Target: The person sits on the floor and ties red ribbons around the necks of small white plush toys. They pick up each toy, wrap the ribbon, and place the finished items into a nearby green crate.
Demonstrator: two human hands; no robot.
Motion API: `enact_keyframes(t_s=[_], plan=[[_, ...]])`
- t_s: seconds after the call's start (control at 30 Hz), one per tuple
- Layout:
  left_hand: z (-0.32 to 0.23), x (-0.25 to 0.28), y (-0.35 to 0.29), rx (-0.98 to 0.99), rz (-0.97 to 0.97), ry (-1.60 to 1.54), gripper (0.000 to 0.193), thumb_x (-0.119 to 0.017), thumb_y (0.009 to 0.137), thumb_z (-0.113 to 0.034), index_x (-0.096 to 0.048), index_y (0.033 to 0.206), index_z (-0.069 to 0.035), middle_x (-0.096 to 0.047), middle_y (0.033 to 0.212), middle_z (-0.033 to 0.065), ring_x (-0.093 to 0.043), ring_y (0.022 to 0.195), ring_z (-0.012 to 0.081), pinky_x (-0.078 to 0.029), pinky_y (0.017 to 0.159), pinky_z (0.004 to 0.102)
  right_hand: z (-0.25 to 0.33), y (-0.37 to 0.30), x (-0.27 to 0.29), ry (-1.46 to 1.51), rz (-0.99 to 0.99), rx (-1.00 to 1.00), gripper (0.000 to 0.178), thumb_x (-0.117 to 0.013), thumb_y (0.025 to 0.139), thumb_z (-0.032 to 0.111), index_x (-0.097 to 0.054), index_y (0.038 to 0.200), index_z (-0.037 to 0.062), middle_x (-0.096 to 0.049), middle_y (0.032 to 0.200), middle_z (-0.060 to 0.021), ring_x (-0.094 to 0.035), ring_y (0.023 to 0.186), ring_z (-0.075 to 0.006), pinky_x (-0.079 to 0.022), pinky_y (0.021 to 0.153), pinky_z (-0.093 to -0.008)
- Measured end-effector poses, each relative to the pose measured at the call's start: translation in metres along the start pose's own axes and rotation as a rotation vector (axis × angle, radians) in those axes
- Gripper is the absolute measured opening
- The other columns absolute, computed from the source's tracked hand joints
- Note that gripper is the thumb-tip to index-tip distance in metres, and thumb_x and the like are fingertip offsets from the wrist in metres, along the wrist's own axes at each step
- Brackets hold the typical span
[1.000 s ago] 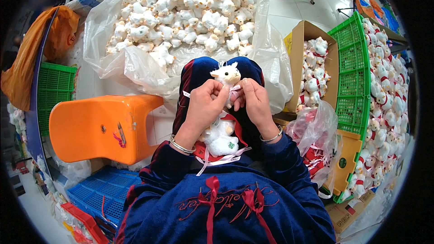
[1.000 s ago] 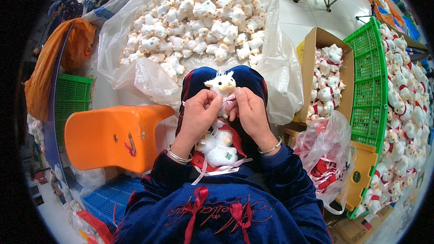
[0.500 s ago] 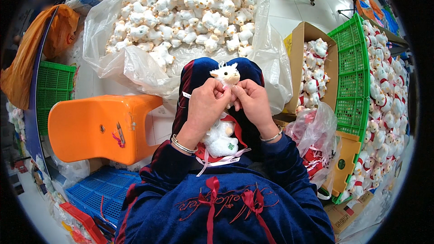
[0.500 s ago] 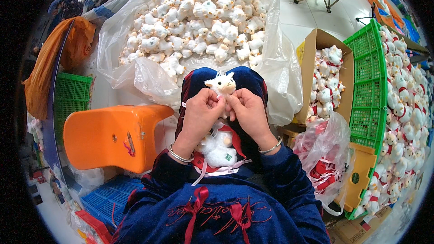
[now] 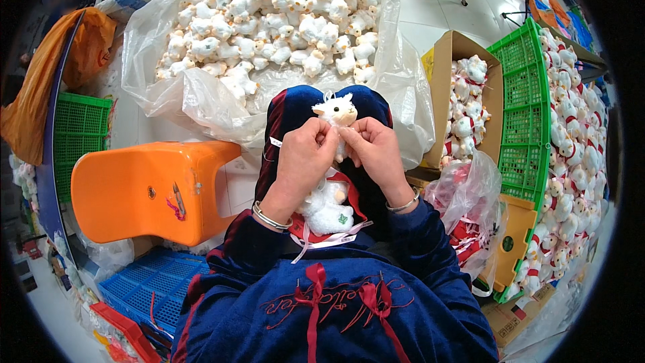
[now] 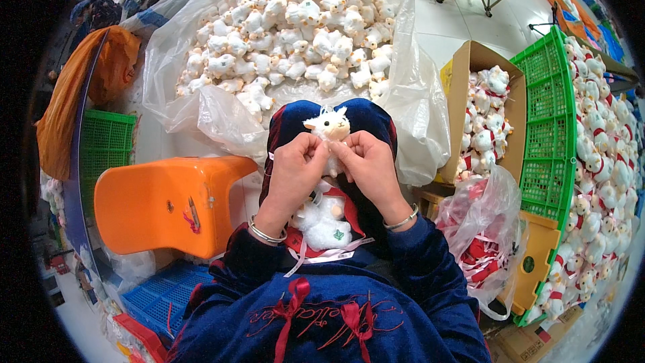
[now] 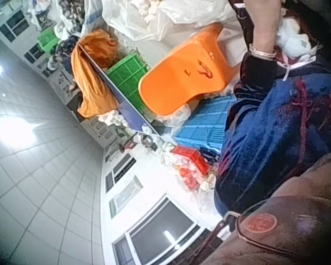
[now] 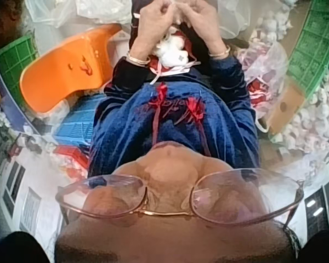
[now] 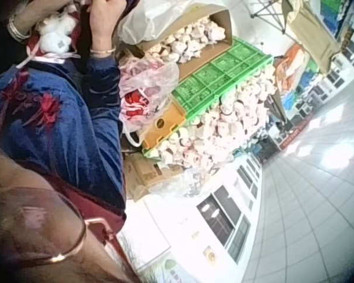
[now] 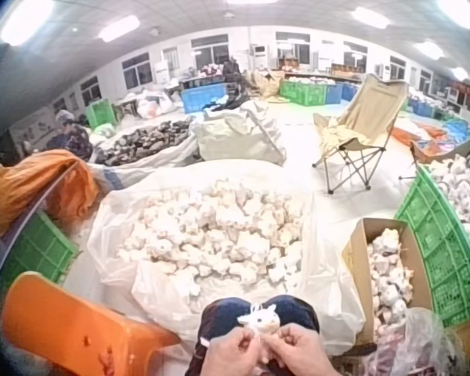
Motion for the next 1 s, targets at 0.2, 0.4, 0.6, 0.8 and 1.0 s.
enact_keyframes(t_s=[0.2, 0.4, 0.6, 0.8, 1.0], plan=[[0.001, -0.001, -0.002, -0.055, -0.044, 0.062, 0.019, -0.066, 0.095, -0.016, -0.061, 0.087, 0.000, -0.066, 0.068, 0.0162, -0.068, 0.061, 0.0305, -0.049, 0.054, 0.0396, -0.003, 0.000, -0.002, 0.042, 0.000, 0.073, 0.017, -0.063, 0.102, 0.014, -0.060, 0.091, 0.0015, -0.064, 0.072, -0.0012, -0.053, 0.055, -0.0042, -0.041, 0.049, -0.0195], [0.000, -0.001, -0.001, -0.073, -0.032, -0.030, 0.016, -0.063, 0.097, -0.013, -0.059, 0.087, 0.000, -0.063, 0.067, 0.0162, -0.065, 0.058, 0.0294, -0.048, 0.053, 0.0387, -0.002, -0.001, -0.001, 0.077, 0.030, 0.070, 0.017, -0.060, 0.104, 0.014, -0.060, 0.092, 0.0014, -0.066, 0.075, -0.0036, -0.055, 0.056, -0.0060, -0.044, 0.051, -0.0195], [0.001, 0.001, -0.004, -0.121, -0.057, -0.088, 0.015, -0.064, 0.098, -0.013, -0.060, 0.091, 0.000, -0.062, 0.066, 0.0131, -0.061, 0.055, 0.0201, -0.047, 0.052, 0.0340, -0.003, -0.002, 0.000, 0.121, 0.072, 0.062, 0.017, -0.058, 0.105, 0.015, -0.059, 0.094, 0.0011, -0.068, 0.078, -0.0053, -0.057, 0.058, -0.0071, -0.047, 0.054, -0.0210], [0.008, -0.003, -0.010, -0.131, -0.080, -0.091, 0.016, -0.063, 0.099, -0.012, -0.059, 0.091, 0.001, -0.063, 0.068, 0.0120, -0.061, 0.056, 0.0180, -0.048, 0.053, 0.0326, -0.004, -0.005, -0.003, 0.077, 0.040, 0.122, 0.016, -0.053, 0.107, 0.014, -0.052, 0.096, 0.0023, -0.067, 0.080, -0.0081, -0.058, 0.058, -0.0083, -0.047, 0.055, -0.0208], [0.017, -0.003, -0.016, -0.017, -0.022, -0.214, 0.018, -0.059, 0.103, -0.014, -0.061, 0.092, 0.000, -0.063, 0.073, 0.0043, -0.057, 0.066, 0.0083, -0.048, 0.061, 0.0270, -0.003, -0.008, -0.002, 0.066, 0.037, 0.092, 0.017, -0.052, 0.107, 0.014, -0.052, 0.096, 0.0018, -0.067, 0.080, -0.0095, -0.057, 0.057, -0.0082, -0.045, 0.051, -0.0195]])
Point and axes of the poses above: each hand's wrist, its own y-axis towards the middle knuckle, its own x-axis out of the back of the hand, z = x × y, the point moved 7 cm from there along y, towards the middle knuckle
